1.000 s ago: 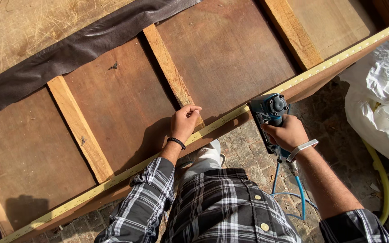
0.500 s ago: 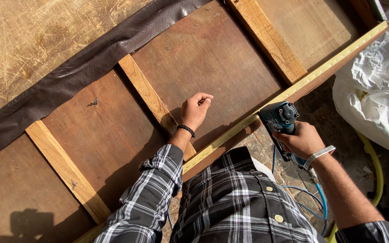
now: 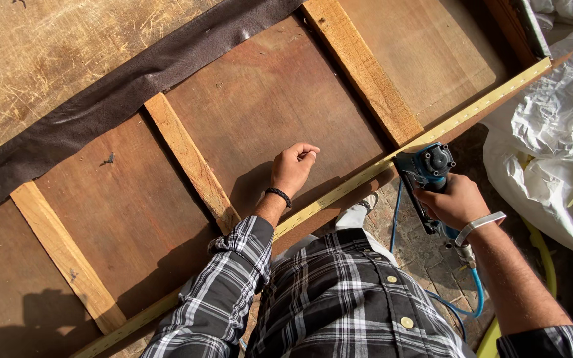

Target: The person uses a pneumatic staple gun to attach thin wooden strips to the underside of a wooden frame. They then stretch a large piece of brown fabric over the frame and staple it to the edges.

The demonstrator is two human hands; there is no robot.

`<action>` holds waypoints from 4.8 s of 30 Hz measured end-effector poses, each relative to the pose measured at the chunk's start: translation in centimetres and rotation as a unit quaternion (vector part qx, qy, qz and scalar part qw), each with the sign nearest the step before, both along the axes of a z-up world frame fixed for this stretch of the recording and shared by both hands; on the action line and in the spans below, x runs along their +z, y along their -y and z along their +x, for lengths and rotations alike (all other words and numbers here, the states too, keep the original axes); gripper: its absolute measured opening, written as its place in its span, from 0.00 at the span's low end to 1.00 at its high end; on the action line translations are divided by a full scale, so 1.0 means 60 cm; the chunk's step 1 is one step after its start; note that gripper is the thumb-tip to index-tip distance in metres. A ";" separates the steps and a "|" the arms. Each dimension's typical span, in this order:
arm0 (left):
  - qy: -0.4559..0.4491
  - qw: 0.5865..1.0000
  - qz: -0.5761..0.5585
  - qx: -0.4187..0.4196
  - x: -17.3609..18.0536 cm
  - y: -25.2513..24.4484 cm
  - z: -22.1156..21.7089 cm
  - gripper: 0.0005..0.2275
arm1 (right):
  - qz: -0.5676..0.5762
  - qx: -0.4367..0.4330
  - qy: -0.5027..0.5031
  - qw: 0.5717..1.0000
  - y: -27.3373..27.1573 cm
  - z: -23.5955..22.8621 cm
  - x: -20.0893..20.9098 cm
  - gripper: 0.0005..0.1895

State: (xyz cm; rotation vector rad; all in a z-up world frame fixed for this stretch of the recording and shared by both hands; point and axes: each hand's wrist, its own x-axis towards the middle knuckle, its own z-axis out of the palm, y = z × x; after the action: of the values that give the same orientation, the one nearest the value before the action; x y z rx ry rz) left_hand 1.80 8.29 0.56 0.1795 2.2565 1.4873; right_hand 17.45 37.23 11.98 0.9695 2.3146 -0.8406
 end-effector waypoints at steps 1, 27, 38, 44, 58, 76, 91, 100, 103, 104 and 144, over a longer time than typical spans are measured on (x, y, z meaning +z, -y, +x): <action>-0.001 1.000 0.005 0.012 -0.001 -0.017 0.003 0.07 | -0.016 0.002 -0.003 1.000 -0.017 -0.003 0.002 0.17; 0.024 0.996 0.035 0.077 -0.031 -0.323 0.006 0.06 | -0.060 0.025 -0.058 0.996 -0.360 -0.072 -0.010 0.15; 0.039 0.997 0.057 -0.017 -0.050 -0.488 -0.122 0.07 | -0.023 -0.030 -0.054 0.998 -0.468 -0.099 -0.026 0.18; 0.045 0.997 0.068 0.019 -0.055 -0.514 -0.129 0.07 | -0.024 -0.009 -0.041 0.999 -0.530 -0.114 -0.017 0.15; 0.007 0.983 0.027 0.184 -0.046 -0.636 -0.008 0.07 | -0.078 0.095 -0.035 0.992 -0.704 -0.169 -0.007 0.16; -0.107 0.988 0.007 0.108 0.141 -0.761 0.112 0.28 | -0.688 -0.072 -0.118 0.712 -0.654 -0.230 -0.003 0.24; -0.289 0.871 -0.149 0.369 0.222 -0.323 0.289 0.35 | -0.779 0.094 -0.008 0.620 -0.089 -0.139 0.026 0.31; -0.108 0.861 0.054 0.495 0.275 -0.019 0.504 0.20 | -0.854 0.104 0.097 0.500 0.254 -0.083 -0.006 0.29; -0.117 0.847 0.035 0.517 0.275 0.055 0.548 0.21 | -0.873 0.100 0.128 0.460 0.354 -0.088 -0.016 0.27; -0.116 0.842 0.037 0.525 0.273 0.076 0.556 0.21 | -0.877 0.099 0.140 0.450 0.390 -0.088 -0.018 0.26; -0.010 0.931 0.038 0.363 0.161 1.415 0.671 0.27 | -0.711 0.114 -0.059 0.691 1.685 0.107 0.073 0.31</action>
State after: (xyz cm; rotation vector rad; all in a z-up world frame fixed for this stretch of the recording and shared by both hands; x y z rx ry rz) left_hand 42.03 -76.61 10.25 -0.6966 2.4046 1.9160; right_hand 23.86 -63.90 16.38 -0.1097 1.0640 -2.0391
